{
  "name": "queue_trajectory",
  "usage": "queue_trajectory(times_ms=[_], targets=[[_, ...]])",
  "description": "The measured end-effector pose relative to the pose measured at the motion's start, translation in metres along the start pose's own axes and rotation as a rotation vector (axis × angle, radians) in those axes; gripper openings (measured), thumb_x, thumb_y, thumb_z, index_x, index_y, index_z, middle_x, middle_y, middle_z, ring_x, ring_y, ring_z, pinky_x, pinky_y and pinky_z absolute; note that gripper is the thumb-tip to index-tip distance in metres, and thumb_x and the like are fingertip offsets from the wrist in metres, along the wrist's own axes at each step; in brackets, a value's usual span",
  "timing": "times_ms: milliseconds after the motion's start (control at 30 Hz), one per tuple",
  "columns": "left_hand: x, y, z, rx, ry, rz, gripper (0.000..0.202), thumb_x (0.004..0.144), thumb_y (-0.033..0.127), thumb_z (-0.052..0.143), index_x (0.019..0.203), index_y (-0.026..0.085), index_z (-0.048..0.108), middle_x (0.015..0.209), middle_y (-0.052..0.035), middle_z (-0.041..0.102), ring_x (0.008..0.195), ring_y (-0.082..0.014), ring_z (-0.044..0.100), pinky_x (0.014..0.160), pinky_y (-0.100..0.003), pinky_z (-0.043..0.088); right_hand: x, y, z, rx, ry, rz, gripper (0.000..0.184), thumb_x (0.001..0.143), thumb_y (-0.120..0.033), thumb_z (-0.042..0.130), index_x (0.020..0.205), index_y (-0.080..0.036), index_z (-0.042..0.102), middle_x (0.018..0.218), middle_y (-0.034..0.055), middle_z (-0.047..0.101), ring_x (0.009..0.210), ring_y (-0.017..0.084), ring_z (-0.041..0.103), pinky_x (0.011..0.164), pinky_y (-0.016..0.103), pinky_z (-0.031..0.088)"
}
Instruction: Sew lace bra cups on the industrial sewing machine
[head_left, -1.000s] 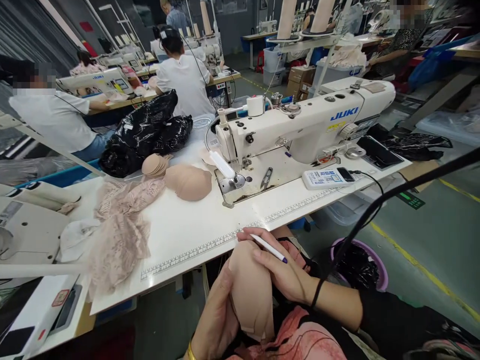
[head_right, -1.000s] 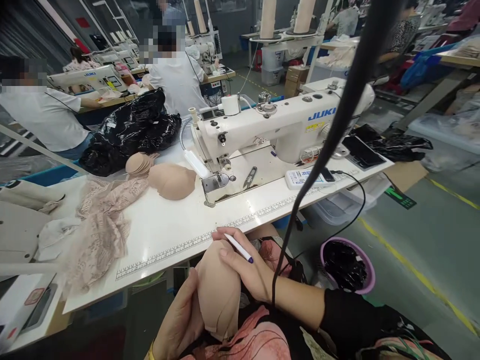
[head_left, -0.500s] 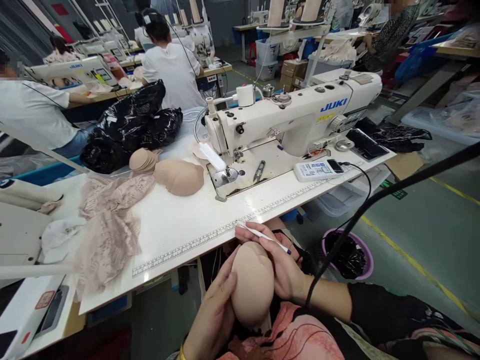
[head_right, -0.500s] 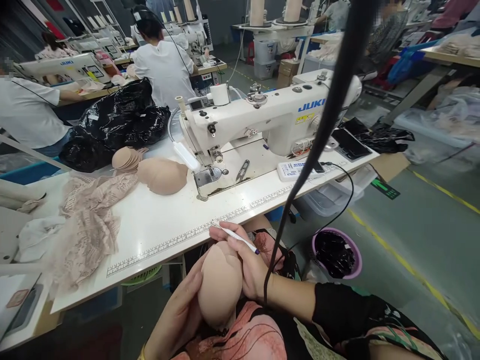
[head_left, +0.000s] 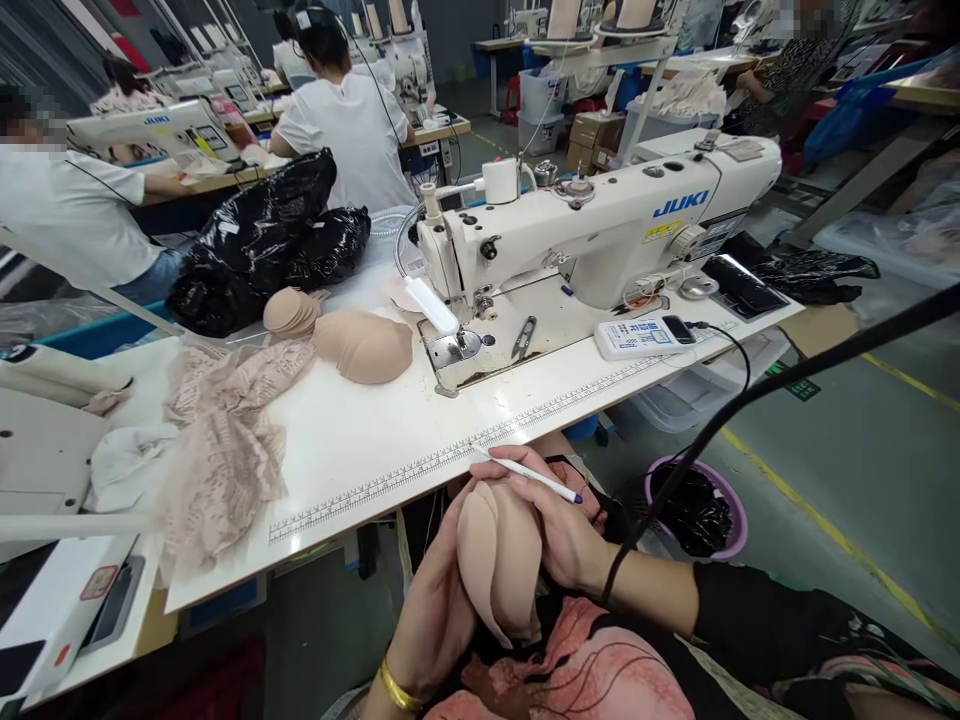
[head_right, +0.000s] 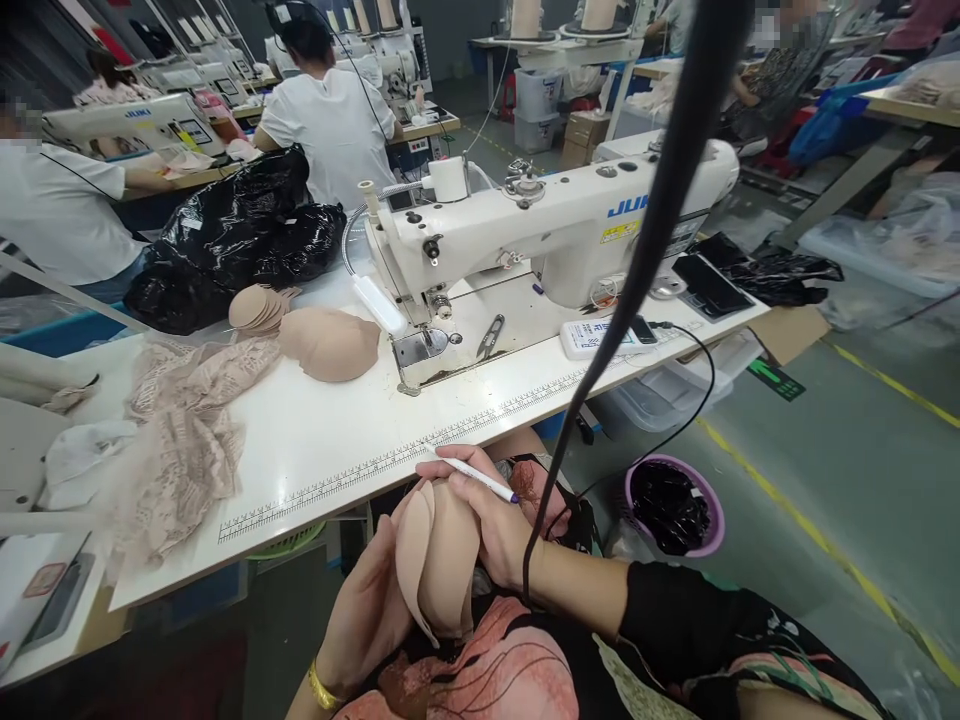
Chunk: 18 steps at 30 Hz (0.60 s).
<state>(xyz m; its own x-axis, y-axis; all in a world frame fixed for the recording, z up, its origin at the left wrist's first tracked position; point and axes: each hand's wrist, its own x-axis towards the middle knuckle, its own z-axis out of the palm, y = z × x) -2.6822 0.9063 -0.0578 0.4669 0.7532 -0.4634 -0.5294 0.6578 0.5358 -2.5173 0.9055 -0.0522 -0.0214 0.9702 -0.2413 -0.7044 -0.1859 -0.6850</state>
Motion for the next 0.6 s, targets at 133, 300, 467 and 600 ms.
queue_trajectory(times_ms=[133,300,467,600], targets=[[0.000,0.003,-0.004,0.023,-0.046,-0.027,0.041,0.094,0.036,0.079,0.133,0.026,0.075,0.152,-0.0077,0.065,0.155,-0.0374,0.042,0.132,-0.050,0.029,0.003,-0.001,0.001,-0.080,0.029,-0.041,0.038,0.093,-0.046,0.073,0.125,-0.029,0.060,0.128,0.0047,0.075,0.105,0.023,0.066,0.097,0.037,0.051],[0.005,-0.003,-0.028,-0.036,-0.038,-0.052,0.050,0.095,0.040,0.077,0.143,0.027,0.070,0.150,-0.0066,0.068,0.153,-0.0358,0.047,0.133,-0.047,0.029,0.001,-0.007,-0.008,-0.226,-0.046,-0.082,0.041,0.095,-0.050,0.072,0.127,-0.027,0.061,0.126,0.0077,0.073,0.114,0.026,0.063,0.102,0.043,0.048],[0.004,-0.009,-0.038,-0.106,-0.020,-0.047,0.061,0.098,0.043,0.073,0.156,0.033,0.057,0.156,-0.0021,0.063,0.153,-0.0336,0.048,0.133,-0.045,0.032,-0.011,-0.021,-0.027,-0.697,-0.104,-0.159,0.031,0.102,-0.049,0.069,0.124,-0.028,0.063,0.105,0.0037,0.065,0.094,0.022,0.062,0.087,0.038,0.052],[0.002,-0.009,-0.028,-0.082,0.021,0.020,0.069,0.101,0.044,0.069,0.165,0.033,0.044,0.161,-0.0044,0.058,0.154,-0.0340,0.046,0.132,-0.047,0.033,-0.018,-0.026,-0.027,-0.860,-0.165,-0.140,0.028,0.100,-0.049,0.070,0.119,-0.028,0.062,0.092,0.0004,0.062,0.082,0.020,0.059,0.077,0.035,0.052]])
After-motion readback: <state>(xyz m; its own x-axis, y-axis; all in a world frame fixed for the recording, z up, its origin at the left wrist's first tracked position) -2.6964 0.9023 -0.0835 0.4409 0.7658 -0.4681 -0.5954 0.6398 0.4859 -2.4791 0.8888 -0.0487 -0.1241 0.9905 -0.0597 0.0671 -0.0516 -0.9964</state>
